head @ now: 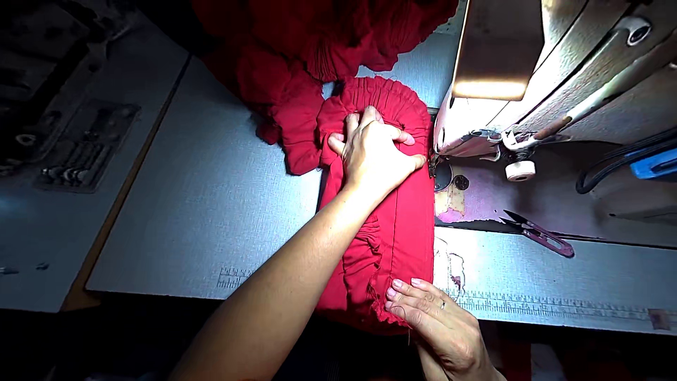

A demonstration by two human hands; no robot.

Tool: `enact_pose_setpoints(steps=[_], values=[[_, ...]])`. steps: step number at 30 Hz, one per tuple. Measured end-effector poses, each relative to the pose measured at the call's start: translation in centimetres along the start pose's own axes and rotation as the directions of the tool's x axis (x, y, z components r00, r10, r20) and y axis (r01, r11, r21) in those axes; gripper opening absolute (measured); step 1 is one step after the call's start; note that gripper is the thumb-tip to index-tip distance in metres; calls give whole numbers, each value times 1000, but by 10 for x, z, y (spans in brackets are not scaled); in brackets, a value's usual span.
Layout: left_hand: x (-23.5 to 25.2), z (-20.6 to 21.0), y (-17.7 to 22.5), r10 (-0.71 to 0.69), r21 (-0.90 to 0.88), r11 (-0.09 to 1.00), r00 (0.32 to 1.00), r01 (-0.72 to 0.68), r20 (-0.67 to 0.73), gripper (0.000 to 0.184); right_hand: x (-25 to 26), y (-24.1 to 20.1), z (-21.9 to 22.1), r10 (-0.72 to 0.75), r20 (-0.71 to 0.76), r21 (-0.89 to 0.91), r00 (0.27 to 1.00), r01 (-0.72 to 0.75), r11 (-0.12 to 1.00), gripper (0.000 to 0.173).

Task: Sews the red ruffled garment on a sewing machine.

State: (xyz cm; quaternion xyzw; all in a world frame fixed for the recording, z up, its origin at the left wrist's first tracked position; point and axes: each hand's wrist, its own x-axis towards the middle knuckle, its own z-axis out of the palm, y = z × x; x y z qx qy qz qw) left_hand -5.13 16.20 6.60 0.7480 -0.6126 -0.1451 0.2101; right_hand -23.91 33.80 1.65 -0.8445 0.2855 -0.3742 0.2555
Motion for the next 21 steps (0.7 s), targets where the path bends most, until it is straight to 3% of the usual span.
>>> enact_pose_setpoints(steps=[14,18,21], values=[[19,4,-4,65,-31,997,998,-65,0,40,1,-5,-1,35,7,-37,999,-34,999,27],[16,7,-20,225,-94,969,973,-229,-50,29,2,-6,-3,69,25,-13,997,-68,998,26],[13,6,-30,423,-132,894,904,-428,-67,11,3,-6,-4,82,38,2,996,-83,997,27]])
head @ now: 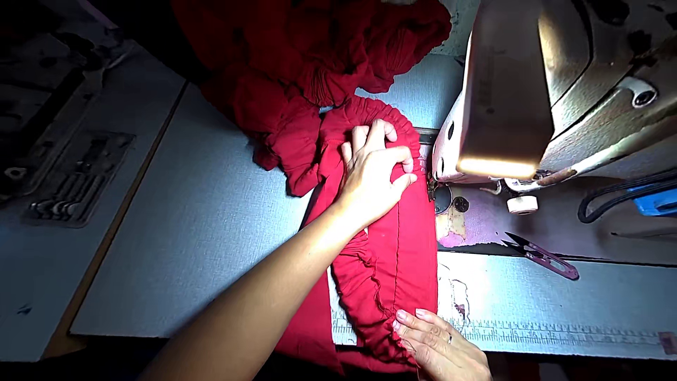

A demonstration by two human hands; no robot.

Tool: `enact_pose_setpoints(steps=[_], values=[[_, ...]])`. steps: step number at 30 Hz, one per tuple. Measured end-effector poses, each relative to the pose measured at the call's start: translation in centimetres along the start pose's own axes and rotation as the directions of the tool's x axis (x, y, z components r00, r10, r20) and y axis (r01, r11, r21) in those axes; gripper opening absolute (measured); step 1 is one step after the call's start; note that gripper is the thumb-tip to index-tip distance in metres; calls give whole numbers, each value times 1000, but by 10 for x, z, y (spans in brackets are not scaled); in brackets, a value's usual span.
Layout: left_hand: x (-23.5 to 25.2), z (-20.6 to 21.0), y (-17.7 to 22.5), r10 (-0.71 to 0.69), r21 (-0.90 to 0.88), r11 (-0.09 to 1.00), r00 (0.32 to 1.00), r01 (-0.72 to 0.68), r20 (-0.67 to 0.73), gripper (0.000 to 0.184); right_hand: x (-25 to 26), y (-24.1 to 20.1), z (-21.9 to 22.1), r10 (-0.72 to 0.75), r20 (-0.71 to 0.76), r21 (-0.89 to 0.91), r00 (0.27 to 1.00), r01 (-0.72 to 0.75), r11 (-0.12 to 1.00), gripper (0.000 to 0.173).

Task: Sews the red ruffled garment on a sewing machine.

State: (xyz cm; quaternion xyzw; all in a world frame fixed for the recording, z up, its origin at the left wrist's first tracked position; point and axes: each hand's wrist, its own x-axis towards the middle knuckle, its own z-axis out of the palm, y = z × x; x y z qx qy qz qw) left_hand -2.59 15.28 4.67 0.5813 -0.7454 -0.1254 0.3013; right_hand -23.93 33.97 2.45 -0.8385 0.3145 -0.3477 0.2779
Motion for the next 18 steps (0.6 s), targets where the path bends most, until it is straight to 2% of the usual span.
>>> enact_pose_setpoints(steps=[1,5,9,12,18], values=[[-1,-1,-2,74,-8,997,997,-74,8,9,0,0,-1,5,5,14,1000,-5,1000,28],[2,1,-7,357,-27,934,931,-356,73,26,4,-5,-4,46,-27,41,999,-45,998,29],[2,0,-12,506,11,861,860,-508,59,27,6,-7,-5,53,-31,45,998,-51,998,29],[-3,-6,-14,580,60,809,811,-584,75,28,2,-2,-3,39,13,72,999,-40,997,27],[-3,-15,-17,614,106,766,770,-634,174,26,1,-2,-3,29,26,69,999,-31,997,28]])
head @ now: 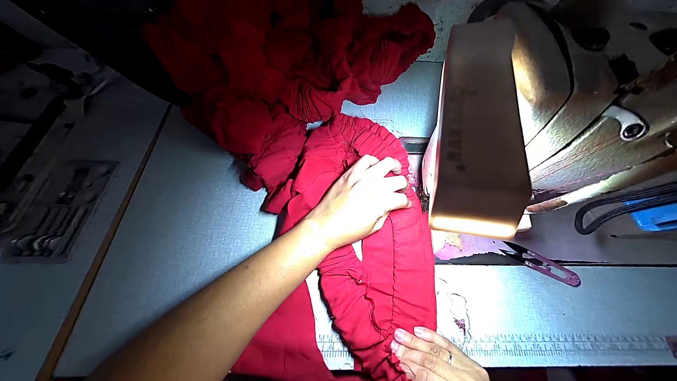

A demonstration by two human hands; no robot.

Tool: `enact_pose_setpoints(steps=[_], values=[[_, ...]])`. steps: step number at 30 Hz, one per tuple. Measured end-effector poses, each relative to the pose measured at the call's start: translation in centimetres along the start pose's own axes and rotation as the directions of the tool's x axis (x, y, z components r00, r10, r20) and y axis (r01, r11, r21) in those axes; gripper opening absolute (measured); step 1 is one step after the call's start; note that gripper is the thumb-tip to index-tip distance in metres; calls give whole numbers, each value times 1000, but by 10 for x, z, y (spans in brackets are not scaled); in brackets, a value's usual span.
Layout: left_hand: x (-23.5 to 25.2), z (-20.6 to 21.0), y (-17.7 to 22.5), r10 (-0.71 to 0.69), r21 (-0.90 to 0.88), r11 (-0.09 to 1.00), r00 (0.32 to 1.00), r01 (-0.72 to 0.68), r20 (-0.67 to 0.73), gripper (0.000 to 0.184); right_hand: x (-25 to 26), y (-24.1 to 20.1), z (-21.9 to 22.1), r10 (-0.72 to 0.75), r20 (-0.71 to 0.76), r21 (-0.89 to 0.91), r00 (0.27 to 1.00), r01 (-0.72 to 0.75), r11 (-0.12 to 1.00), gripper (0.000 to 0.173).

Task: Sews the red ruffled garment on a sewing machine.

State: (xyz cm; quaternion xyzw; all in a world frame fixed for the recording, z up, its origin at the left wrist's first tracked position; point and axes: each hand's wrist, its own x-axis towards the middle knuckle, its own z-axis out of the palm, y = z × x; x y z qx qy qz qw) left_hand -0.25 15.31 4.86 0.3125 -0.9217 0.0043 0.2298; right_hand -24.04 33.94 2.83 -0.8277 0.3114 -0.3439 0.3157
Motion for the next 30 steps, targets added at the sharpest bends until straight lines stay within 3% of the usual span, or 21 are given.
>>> enact_pose_setpoints(steps=[3,9,14,23,30], values=[[2,-2,1,43,32,998,998,-45,37,24,2,-3,0,8,-49,-12,999,-9,1000,30],[-1,3,1,144,16,989,990,-144,-7,29,0,1,2,-2,-14,9,1000,2,1000,28],[4,-1,2,39,96,994,999,-42,30,25,2,-2,3,9,-24,-13,1000,-9,1000,28],[3,3,11,-110,131,986,994,107,18,39,2,-1,5,-5,-16,-38,1000,5,999,28],[5,5,-2,-278,28,961,958,276,77,43,6,-5,6,-5,-27,-99,1000,3,995,26]])
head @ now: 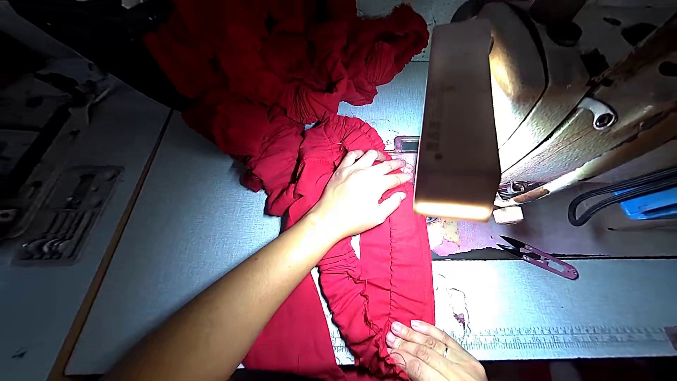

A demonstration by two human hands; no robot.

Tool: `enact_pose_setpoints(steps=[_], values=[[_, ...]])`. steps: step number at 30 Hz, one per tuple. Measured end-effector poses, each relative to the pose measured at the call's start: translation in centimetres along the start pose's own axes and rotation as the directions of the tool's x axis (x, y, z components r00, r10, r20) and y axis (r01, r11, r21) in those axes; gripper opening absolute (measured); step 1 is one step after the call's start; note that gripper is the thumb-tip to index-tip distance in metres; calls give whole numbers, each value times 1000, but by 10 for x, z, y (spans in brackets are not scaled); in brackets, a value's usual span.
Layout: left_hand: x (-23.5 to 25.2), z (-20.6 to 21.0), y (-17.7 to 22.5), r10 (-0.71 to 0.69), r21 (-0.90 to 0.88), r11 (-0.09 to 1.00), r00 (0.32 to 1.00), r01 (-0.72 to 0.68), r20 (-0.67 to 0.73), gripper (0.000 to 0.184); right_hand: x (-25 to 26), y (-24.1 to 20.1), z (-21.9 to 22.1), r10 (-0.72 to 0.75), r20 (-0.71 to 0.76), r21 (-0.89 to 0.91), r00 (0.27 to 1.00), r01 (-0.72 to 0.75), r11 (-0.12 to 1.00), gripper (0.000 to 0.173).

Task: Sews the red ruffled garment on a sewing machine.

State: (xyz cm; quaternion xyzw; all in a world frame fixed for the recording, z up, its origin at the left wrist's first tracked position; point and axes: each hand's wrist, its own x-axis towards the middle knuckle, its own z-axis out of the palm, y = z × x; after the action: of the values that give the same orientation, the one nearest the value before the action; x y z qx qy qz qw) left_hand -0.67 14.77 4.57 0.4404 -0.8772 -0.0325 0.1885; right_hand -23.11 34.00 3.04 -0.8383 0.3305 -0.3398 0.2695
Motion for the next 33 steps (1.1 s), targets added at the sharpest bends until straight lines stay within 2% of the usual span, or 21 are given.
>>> enact_pose_setpoints(steps=[3,8,13,19,22,24,28,33], values=[[7,2,-3,-58,-110,992,998,57,-8,49,0,2,1,1,-3,31,1000,-1,1000,26],[14,-1,2,-120,-254,961,992,111,-21,26,3,2,1,13,-11,52,1000,-13,999,27],[23,-4,7,-152,-254,956,988,150,15,17,8,0,-2,31,-11,20,999,-31,999,28],[40,2,4,-128,-180,975,992,127,8,12,3,-6,3,57,-36,-35,998,-58,998,27],[35,5,7,-114,-216,971,993,103,-35,21,-5,-10,4,54,-32,-9,998,-54,998,27],[33,3,8,-122,-249,962,992,115,-13,26,-9,-11,4,57,-30,26,998,-56,998,27],[34,2,6,-146,-296,945,989,141,5,19,-9,-12,4,74,-41,32,996,-73,997,28],[35,4,8,-162,-292,943,987,159,16,20,-12,-14,4,94,-67,47,993,-91,995,27]])
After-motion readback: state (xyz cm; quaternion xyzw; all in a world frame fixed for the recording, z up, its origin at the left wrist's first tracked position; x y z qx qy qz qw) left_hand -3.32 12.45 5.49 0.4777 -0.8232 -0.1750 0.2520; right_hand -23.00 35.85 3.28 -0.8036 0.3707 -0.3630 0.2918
